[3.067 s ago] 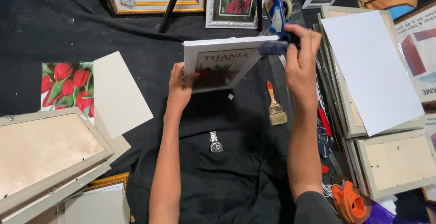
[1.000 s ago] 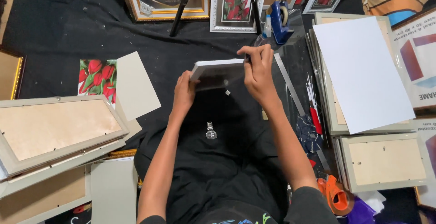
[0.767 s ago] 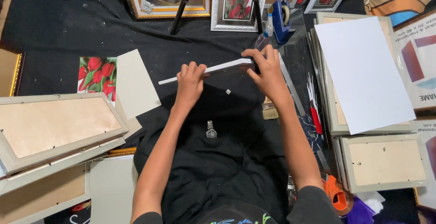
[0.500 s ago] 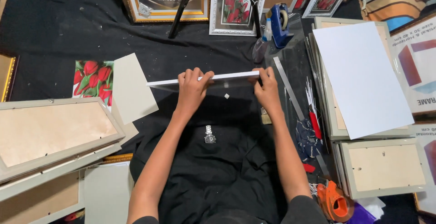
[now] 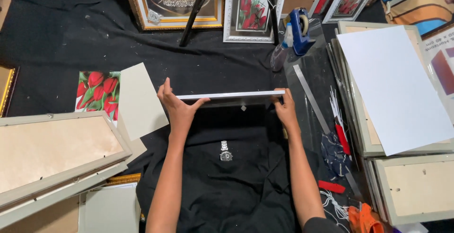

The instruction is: The person cleans a white picture frame with a tulip print. They use a brush to wipe the back wooden panel, then flip the frame and use a dark cloth to wipe the front surface and edges. The frame is handled one at a time and placed back on the table after cleaning.

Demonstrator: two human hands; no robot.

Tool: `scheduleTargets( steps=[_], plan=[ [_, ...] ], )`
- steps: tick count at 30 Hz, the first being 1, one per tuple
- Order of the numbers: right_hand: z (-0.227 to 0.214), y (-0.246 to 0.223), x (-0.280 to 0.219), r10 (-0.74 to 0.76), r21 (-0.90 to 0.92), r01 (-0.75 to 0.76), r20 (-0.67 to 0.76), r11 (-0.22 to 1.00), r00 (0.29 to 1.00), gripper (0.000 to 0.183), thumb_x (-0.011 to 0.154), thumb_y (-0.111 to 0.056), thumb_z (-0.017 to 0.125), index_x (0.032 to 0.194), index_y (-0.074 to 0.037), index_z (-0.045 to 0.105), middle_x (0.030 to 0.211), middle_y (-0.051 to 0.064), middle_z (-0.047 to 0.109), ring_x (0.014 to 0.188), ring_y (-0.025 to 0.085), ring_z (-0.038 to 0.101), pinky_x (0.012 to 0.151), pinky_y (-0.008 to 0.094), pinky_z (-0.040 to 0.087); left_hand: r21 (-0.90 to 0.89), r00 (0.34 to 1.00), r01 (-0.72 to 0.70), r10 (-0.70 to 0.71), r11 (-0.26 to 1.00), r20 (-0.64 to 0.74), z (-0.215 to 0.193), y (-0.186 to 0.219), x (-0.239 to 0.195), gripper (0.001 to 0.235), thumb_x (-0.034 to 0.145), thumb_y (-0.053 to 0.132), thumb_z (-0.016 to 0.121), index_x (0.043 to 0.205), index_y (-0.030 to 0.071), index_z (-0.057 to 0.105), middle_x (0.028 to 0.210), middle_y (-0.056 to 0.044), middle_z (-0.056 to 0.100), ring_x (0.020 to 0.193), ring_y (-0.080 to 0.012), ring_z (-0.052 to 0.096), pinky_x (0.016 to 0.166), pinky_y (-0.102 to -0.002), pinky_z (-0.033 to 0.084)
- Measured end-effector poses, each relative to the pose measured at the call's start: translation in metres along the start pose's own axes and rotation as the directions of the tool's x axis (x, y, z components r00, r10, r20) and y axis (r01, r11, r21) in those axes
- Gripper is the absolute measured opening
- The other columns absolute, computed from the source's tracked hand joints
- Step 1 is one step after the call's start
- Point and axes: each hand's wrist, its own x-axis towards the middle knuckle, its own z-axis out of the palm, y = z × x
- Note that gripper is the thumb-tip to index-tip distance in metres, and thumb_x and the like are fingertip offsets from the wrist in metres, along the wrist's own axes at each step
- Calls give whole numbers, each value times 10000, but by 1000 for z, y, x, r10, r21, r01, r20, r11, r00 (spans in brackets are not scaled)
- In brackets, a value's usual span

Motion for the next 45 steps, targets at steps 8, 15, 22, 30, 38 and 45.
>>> scheduleTargets(
  steps=[8, 15, 22, 30, 38, 45],
  plan=[
    [3, 59, 0, -11, 28, 14, -109, 999, 994, 182, 987, -91, 721, 1154, -87, 649, 1044, 123, 592, 1063, 303, 617, 1028, 435, 450, -259, 961, 264, -231, 929, 149, 11, -20, 2, 1064, 728, 258, 982, 1401, -10, 202, 1351, -295, 386, 1291, -463, 528, 1149, -476, 453],
    [1, 44, 3, 198, 63, -190, -168, 980, 966, 402, 983, -152, 714, 1320, -62, 513, 1229, 201, 490, 1217, 397, 508, 1096, 552, 370, -176, 905, 382, -329, 907, 268, 20, -33, 0, 466, 954, 317, 781, 1205, 135, 434, 1222, -106, 630, 1295, -341, 572, 1112, -528, 445],
    [-42, -24, 9, 101, -68, -133, -355, 989, 930, 379, 1038, -31, 511, 1402, -134, 533, 1199, 162, 450, 1131, 381, 530, 999, 483, 467, -209, 909, 381, -324, 901, 261, 17, -30, 0, 205, 1013, 96, 651, 1092, 100, 461, 1000, -173, 671, 1089, -404, 655, 976, -566, 475],
    [74, -92, 24, -274, -209, 253, -78, 945, 959, 532, 916, 79, 626, 1432, -19, 539, 1250, 219, 622, 1184, 424, 597, 1057, 508, 457, -233, 913, 381, -326, 894, 244, 23, -34, 1, 240, 1020, 189, 688, 1072, 108, 468, 959, -160, 645, 1033, -359, 651, 930, -560, 482],
    [164, -138, 23, -406, -232, 447, 206, 864, 890, 328, 887, -74, 676, 1206, -122, 616, 973, 28, 517, 929, 277, 586, 888, 410, 517, -238, 908, 384, -317, 892, 275, 20, -35, 0, 166, 1054, 165, 626, 1033, 105, 473, 934, -174, 616, 1006, -404, 634, 871, -530, 480],
    [25, -61, 47, -273, -565, 102, -228, 819, 935, 214, 922, -66, 735, 1130, -97, 695, 991, 82, 535, 943, 319, 600, 879, 451, 456, -246, 887, 423, -343, 872, 309, 22, -20, 3, 186, 1003, 142, 670, 1045, 107, 492, 969, -201, 662, 1041, -422, 657, 890, -550, 493]
  ],
)
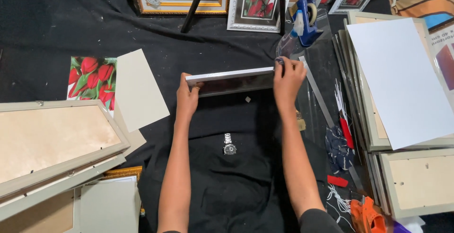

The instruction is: The person cleans a white picture frame with a tulip print. They use a brush to wipe the back wooden panel, then flip the frame and use a dark cloth to wipe the front surface and edges. The frame is handled one at a time and placed back on the table after cleaning.

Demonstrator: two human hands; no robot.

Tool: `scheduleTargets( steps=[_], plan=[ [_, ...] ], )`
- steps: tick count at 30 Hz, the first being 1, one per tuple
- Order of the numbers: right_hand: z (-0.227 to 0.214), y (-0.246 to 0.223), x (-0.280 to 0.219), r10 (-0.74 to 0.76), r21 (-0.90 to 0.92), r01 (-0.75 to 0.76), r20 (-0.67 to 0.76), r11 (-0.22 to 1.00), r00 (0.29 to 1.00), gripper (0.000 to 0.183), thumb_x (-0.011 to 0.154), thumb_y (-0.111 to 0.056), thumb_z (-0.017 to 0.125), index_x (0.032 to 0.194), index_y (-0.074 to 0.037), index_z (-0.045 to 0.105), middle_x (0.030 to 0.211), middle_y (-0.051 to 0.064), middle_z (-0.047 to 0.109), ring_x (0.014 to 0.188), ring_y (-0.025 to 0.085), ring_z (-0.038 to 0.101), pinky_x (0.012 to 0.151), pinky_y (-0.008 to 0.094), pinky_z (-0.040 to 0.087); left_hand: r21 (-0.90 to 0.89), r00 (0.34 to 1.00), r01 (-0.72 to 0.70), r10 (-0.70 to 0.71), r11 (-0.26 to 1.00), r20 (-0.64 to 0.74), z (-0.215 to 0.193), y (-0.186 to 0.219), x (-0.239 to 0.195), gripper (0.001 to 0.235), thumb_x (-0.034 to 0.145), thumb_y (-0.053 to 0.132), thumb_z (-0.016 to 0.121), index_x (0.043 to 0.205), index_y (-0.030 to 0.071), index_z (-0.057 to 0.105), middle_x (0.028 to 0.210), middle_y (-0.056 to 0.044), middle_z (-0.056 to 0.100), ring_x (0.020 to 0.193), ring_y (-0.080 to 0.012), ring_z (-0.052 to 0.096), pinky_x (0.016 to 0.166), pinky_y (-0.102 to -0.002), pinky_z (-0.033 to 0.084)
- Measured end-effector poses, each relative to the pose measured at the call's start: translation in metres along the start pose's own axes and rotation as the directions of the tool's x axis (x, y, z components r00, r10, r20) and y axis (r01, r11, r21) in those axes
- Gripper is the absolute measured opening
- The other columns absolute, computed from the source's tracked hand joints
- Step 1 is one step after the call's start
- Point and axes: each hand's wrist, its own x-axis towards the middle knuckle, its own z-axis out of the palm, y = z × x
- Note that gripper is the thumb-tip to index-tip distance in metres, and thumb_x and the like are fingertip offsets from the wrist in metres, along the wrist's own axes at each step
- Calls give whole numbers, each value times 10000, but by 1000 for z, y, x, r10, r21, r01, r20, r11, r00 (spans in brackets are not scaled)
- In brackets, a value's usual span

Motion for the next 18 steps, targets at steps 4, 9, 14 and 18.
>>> scheduleTargets(
  steps=[4, 9, 14, 18],
  plan=[
    [18, -46, -10, 4, 136, -10, 44, 991, 999, 203, 951, -34, 696, 1150, -71, 703, 989, 132, 583, 932, 384, 618, 885, 487, 469, -30, 1000, 4, -5, 1000, -16, 3, -5, 2, 154, 1002, 103, 642, 1044, 110, 494, 962, -189, 672, 1030, -409, 668, 888, -548, 511],
    [76, -167, -47, -333, 382, 253, 161, 889, 929, 448, 841, -57, 758, 1263, -162, 651, 1034, 22, 584, 1018, 268, 634, 959, 391, 517, -26, 999, -13, 12, 1000, -31, -1, -3, 0, 111, 1043, 137, 573, 1066, 87, 476, 1003, -283, 654, 1063, -507, 639, 874, -577, 503],
    [66, -141, -29, -264, 165, 235, 179, 958, 948, 330, 835, -132, 763, 1138, -168, 637, 989, 11, 524, 924, 269, 599, 793, 398, 528, -32, 1000, -19, 18, 999, -15, 0, -21, 7, 105, 1041, 118, 599, 1055, 84, 500, 1017, -237, 673, 1071, -470, 637, 892, -594, 515],
    [47, -16, -4, -32, -258, 51, 79, 965, 996, 299, 829, -167, 771, 1083, -160, 614, 1005, 44, 496, 901, 319, 576, 745, 460, 504, -29, 1000, -17, 17, 999, 11, 4, -8, 5, 168, 1017, 145, 657, 1032, 127, 490, 973, -150, 671, 1055, -365, 672, 885, -564, 537]
  ],
)
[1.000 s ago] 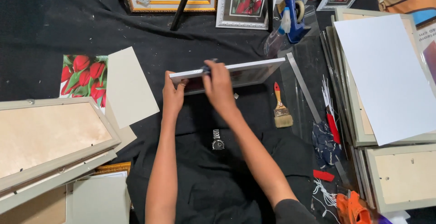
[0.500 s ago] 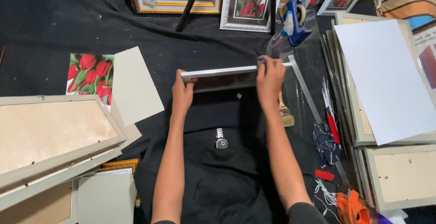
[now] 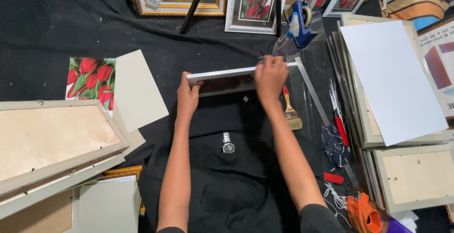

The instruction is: The person cleans a white picture frame with a tulip print. They use a brush to wipe the back wooden panel, then flip the frame and use a dark cloth to wipe the front surface and edges. The frame is handled one at a time and placed back on the table after cleaning.

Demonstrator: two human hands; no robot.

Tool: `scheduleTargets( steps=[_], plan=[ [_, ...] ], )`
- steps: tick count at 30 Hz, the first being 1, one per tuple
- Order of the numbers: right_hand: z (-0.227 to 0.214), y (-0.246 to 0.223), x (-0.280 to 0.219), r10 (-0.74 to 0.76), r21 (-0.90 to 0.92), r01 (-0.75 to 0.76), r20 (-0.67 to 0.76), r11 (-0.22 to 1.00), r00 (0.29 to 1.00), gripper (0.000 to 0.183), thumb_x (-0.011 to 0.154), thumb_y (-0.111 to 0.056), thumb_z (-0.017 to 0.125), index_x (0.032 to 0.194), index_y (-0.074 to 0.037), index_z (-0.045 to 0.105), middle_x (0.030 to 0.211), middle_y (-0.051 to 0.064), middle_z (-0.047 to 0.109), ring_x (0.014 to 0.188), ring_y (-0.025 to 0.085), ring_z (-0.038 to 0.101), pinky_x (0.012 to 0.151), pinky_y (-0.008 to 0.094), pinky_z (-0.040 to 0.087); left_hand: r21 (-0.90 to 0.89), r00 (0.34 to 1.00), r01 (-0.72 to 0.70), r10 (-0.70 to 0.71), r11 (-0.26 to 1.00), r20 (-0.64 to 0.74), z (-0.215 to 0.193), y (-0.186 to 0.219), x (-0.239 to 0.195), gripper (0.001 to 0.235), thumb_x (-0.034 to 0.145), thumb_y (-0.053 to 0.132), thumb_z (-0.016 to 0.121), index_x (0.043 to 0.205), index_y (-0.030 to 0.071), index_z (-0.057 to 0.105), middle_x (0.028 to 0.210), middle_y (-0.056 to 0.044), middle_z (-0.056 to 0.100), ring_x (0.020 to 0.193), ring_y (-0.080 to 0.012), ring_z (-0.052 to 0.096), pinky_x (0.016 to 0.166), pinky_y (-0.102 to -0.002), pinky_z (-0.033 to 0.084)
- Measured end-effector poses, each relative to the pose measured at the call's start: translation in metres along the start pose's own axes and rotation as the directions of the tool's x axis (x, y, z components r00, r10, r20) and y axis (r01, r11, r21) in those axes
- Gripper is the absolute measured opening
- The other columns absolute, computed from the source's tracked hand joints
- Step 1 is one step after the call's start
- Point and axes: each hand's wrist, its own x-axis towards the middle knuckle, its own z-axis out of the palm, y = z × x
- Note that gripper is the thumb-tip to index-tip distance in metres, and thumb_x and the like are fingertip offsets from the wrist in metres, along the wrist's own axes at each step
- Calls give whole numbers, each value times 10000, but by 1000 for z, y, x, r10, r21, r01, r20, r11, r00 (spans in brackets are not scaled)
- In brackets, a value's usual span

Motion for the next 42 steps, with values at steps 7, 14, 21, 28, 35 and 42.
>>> scheduleTargets(
  steps=[7, 14, 21, 28, 35, 42],
  plan=[
    [-8, 41, 15, -34, 122, 41, -61, 992, 998, 56, 958, -87, 600, 1004, -75, 571, 938, 104, 524, 894, 377, 578, 834, 468, 456, -10, 1000, -23, 23, 1000, -6, 0, 13, -3, 179, 981, -17, 572, 1045, 122, 479, 1006, -163, 685, 1063, -389, 674, 906, -563, 548],
    [-33, -44, 9, -493, 330, 422, 170, 844, 853, 447, 864, -406, 781, 1214, -213, 580, 1029, 45, 425, 933, 317, 522, 787, 433, 474, 7, 991, -117, 117, 993, -66, -9, 6, -5, 218, 1007, 11, 591, 1172, 97, 477, 1131, -165, 550, 1206, -439, 557, 983, -619, 483],
    [-59, -22, 25, -352, 486, 272, 79, 830, 933, 224, 930, -234, 797, 1077, -190, 633, 1043, 54, 421, 954, 359, 517, 847, 448, 455, 32, 946, -91, 96, 995, -311, 1, -39, 16, 887, 898, 368, 912, 1481, 170, 274, 1294, -138, 361, 1282, -360, 454, 1139, -582, 352],
    [-85, 2, 15, -227, 837, -8, 157, 547, 961, 236, 1024, -87, 742, 1200, -134, 592, 1110, 84, 397, 1071, 318, 489, 1021, 410, 374, -69, 970, -242, 240, 968, -41, 24, -35, 10, 785, 1003, 223, 782, 1577, 32, 282, 1462, -367, 415, 1372, -515, 476, 1187, -544, 395],
    [-41, 28, -13, -44, 819, -249, 316, 518, 948, 660, 1150, -384, 609, 1653, -236, 207, 1699, 143, 119, 1589, 346, 98, 1286, 559, 183, -183, 921, -376, 387, 909, 31, 24, -25, 7, 475, 1113, 230, 603, 1534, 231, 382, 1509, -101, 498, 1357, -344, 547, 1039, -485, 557],
    [-46, 21, -7, -179, 858, -143, 261, 493, 949, 434, 1194, -238, 468, 1556, -137, 250, 1301, 137, 383, 1278, 291, 454, 1113, 434, 404, -114, 881, -451, 462, 885, 104, 28, -41, 12, 427, 1123, 207, 570, 1498, 185, 367, 1499, -150, 477, 1361, -346, 501, 1018, -467, 566]
  ],
)
